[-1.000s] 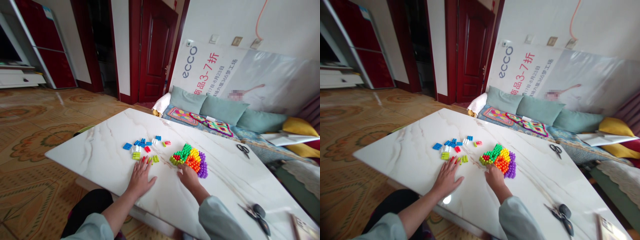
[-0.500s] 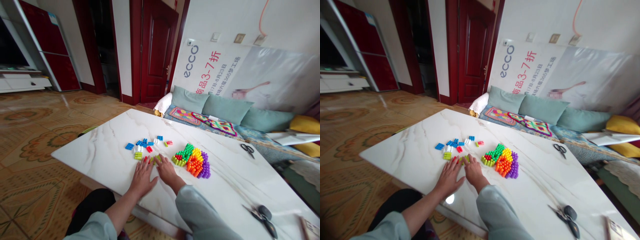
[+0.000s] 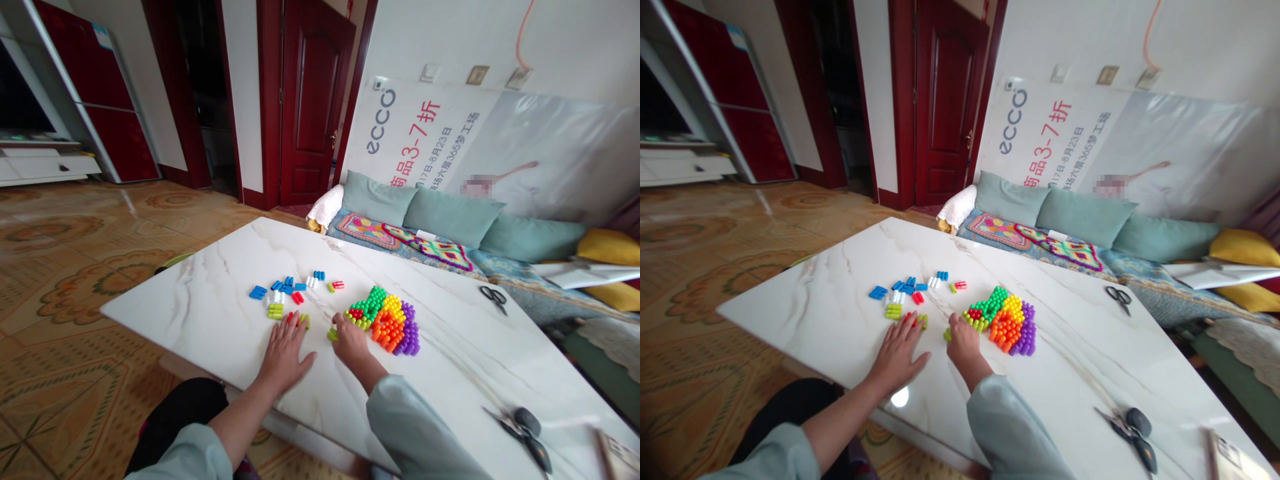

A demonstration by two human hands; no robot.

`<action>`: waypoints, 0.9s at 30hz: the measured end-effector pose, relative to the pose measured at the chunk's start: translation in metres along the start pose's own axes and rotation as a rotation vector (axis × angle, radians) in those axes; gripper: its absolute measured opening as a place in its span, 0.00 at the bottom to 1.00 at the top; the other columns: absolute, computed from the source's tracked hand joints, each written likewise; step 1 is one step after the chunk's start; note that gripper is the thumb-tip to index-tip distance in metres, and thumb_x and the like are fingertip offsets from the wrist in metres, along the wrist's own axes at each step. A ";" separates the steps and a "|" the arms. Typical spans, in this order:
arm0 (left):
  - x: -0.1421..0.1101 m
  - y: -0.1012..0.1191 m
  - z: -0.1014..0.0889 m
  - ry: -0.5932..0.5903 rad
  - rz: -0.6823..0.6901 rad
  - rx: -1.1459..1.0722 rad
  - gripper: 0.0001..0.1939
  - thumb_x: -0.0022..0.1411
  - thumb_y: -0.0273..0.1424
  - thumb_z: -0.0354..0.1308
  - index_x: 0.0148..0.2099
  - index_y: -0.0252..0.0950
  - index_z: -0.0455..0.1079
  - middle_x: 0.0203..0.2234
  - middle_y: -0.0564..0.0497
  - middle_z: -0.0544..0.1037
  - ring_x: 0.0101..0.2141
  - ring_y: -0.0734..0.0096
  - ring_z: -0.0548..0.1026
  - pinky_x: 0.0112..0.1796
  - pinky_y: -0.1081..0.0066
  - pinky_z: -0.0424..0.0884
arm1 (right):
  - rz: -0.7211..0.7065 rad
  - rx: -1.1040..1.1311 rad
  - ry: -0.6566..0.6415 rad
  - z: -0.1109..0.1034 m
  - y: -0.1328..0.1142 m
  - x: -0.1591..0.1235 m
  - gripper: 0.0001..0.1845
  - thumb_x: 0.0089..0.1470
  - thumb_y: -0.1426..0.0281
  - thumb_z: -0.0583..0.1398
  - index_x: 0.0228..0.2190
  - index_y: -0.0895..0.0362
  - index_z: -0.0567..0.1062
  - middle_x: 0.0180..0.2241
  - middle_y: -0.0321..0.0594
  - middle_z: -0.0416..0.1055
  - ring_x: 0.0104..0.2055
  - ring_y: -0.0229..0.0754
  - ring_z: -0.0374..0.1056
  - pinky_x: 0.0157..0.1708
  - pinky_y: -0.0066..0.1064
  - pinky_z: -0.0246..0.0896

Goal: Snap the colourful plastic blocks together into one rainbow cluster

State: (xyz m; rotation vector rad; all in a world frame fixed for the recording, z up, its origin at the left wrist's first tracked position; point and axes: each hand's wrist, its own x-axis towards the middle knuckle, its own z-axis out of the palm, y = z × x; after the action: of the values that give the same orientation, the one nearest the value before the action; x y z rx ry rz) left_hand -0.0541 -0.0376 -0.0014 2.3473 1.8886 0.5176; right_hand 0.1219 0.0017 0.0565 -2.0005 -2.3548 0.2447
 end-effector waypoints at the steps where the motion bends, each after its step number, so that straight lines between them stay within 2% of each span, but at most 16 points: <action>1: 0.000 0.000 0.000 0.001 0.000 0.000 0.38 0.60 0.44 0.51 0.68 0.39 0.46 0.68 0.47 0.43 0.66 0.53 0.40 0.62 0.52 0.42 | 0.004 0.013 0.014 -0.001 0.002 -0.002 0.20 0.48 0.78 0.57 0.45 0.56 0.68 0.42 0.43 0.72 0.40 0.42 0.69 0.31 0.28 0.53; 6: 0.000 0.000 0.000 0.012 0.007 -0.002 0.38 0.60 0.44 0.51 0.69 0.40 0.46 0.68 0.48 0.43 0.66 0.53 0.41 0.62 0.52 0.43 | 0.001 0.140 0.043 -0.007 0.021 -0.012 0.11 0.52 0.75 0.56 0.38 0.56 0.73 0.40 0.41 0.74 0.41 0.41 0.69 0.35 0.26 0.53; 9: 0.000 0.000 0.001 0.017 0.007 -0.006 0.38 0.60 0.44 0.52 0.69 0.40 0.46 0.68 0.48 0.44 0.66 0.52 0.41 0.62 0.52 0.42 | 0.003 0.211 0.051 -0.007 0.036 -0.016 0.10 0.52 0.74 0.57 0.36 0.55 0.75 0.39 0.39 0.75 0.41 0.39 0.69 0.35 0.25 0.54; 13: 0.000 -0.001 0.002 0.025 0.008 -0.008 0.39 0.60 0.44 0.52 0.69 0.41 0.45 0.68 0.49 0.44 0.66 0.53 0.40 0.62 0.52 0.42 | 0.045 0.182 0.045 -0.001 0.046 -0.015 0.11 0.51 0.75 0.57 0.36 0.54 0.76 0.38 0.39 0.75 0.41 0.40 0.69 0.33 0.25 0.54; 19: 0.000 0.000 0.001 0.015 0.000 -0.002 0.39 0.59 0.44 0.52 0.69 0.41 0.45 0.68 0.49 0.43 0.66 0.53 0.40 0.62 0.52 0.42 | 0.002 0.071 0.058 0.005 0.033 -0.004 0.11 0.55 0.76 0.54 0.40 0.58 0.72 0.41 0.42 0.73 0.41 0.41 0.69 0.34 0.26 0.53; 23: 0.000 0.000 0.000 0.004 0.000 0.000 0.38 0.60 0.45 0.51 0.69 0.40 0.46 0.68 0.48 0.42 0.66 0.54 0.40 0.62 0.52 0.42 | 0.015 0.014 0.154 0.000 0.023 -0.002 0.14 0.59 0.74 0.51 0.46 0.58 0.68 0.46 0.45 0.69 0.37 0.40 0.69 0.29 0.26 0.50; 27: 0.000 0.000 0.001 0.007 0.000 -0.001 0.39 0.60 0.45 0.51 0.69 0.40 0.45 0.68 0.47 0.42 0.66 0.54 0.40 0.62 0.52 0.42 | -0.046 -0.004 0.248 -0.003 0.022 -0.010 0.13 0.61 0.67 0.48 0.41 0.56 0.71 0.43 0.43 0.70 0.33 0.38 0.68 0.25 0.27 0.47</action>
State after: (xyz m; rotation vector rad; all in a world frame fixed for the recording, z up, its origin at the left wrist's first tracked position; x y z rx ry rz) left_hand -0.0543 -0.0376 -0.0026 2.3480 1.8911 0.5279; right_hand 0.1451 -0.0042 0.0574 -1.8534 -2.2437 -0.0103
